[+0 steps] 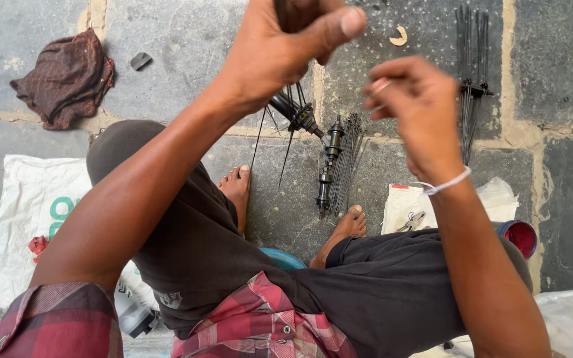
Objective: The person sits on the ground and assembles a bicycle wheel by inserting spokes into the hub. They pick up individual spokes, thread them through the hub flanges, and arrange them in a radial pattern. The person handles the spokes and hub by hand, organizing the components on the floor.
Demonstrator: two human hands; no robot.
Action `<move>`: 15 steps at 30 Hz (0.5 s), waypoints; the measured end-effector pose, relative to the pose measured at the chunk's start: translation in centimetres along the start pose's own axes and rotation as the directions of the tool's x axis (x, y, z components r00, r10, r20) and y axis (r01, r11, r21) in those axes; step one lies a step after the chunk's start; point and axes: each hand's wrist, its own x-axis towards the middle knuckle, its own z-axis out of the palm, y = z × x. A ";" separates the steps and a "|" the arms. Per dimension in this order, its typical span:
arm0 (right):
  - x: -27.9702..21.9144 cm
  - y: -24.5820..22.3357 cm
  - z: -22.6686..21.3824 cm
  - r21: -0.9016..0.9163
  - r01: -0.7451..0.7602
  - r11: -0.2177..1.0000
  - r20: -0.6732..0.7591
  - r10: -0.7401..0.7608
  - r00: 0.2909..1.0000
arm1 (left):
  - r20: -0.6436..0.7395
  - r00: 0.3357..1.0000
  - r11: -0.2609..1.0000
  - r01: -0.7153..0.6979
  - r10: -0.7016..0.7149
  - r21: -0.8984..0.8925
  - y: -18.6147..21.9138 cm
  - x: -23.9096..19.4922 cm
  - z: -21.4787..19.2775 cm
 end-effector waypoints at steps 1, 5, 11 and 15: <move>0.1 1.1 0.5 -0.123 -0.108 0.986 0.098 0.120 0.988 | -0.035 0.998 0.999 0.053 -0.052 0.004 0.5 -0.1 -0.2; -0.9 4.2 3.5 -0.217 -0.196 0.956 0.246 0.248 0.937 | -0.053 0.997 0.996 0.045 -0.050 -0.081 2.1 -0.2 -0.5; -1.3 3.8 3.7 -0.555 -0.040 0.831 0.156 0.151 0.976 | -0.013 0.999 0.989 0.038 -0.041 -0.142 2.5 -0.3 -0.3; -1.2 2.2 2.8 -0.273 0.078 0.959 0.061 -0.064 0.996 | -0.017 0.998 0.990 0.054 -0.056 -0.127 1.8 0.0 -0.1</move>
